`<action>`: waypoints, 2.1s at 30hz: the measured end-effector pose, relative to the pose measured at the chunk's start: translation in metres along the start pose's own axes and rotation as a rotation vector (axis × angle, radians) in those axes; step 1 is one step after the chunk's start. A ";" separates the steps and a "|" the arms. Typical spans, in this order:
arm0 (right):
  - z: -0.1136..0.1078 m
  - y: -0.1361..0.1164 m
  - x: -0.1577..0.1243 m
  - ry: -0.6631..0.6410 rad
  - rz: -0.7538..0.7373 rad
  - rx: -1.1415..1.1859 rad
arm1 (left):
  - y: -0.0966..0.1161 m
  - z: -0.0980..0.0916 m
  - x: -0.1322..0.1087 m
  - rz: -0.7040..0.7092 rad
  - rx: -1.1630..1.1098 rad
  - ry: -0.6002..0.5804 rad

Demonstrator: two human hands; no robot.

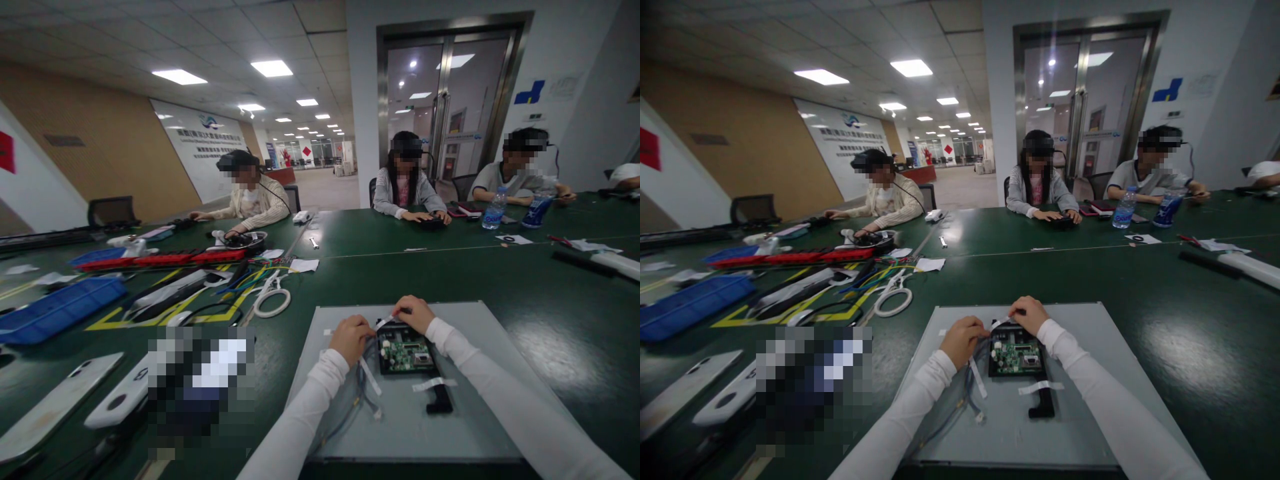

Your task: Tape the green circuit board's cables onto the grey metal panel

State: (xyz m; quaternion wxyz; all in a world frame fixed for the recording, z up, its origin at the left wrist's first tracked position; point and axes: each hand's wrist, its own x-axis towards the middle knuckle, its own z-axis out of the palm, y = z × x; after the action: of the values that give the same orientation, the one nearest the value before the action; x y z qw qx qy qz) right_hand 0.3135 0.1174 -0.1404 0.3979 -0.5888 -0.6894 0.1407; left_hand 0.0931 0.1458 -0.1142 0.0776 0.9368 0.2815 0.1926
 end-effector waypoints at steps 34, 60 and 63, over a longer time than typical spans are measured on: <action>0.000 -0.002 -0.002 -0.038 -0.047 -0.035 | 0.000 -0.001 0.000 -0.013 -0.026 -0.018; -0.003 0.010 -0.001 0.005 -0.042 -0.110 | -0.002 -0.005 0.001 -0.037 0.021 -0.040; -0.003 0.013 0.000 0.005 -0.031 -0.129 | -0.004 -0.006 0.001 -0.023 0.007 -0.055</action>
State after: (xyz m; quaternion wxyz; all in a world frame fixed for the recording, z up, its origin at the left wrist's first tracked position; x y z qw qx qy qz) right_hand 0.3254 0.1197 -0.1473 0.3628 -0.6027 -0.7053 0.0883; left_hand 0.0894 0.1498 -0.1094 0.0844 0.9387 0.2908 0.1648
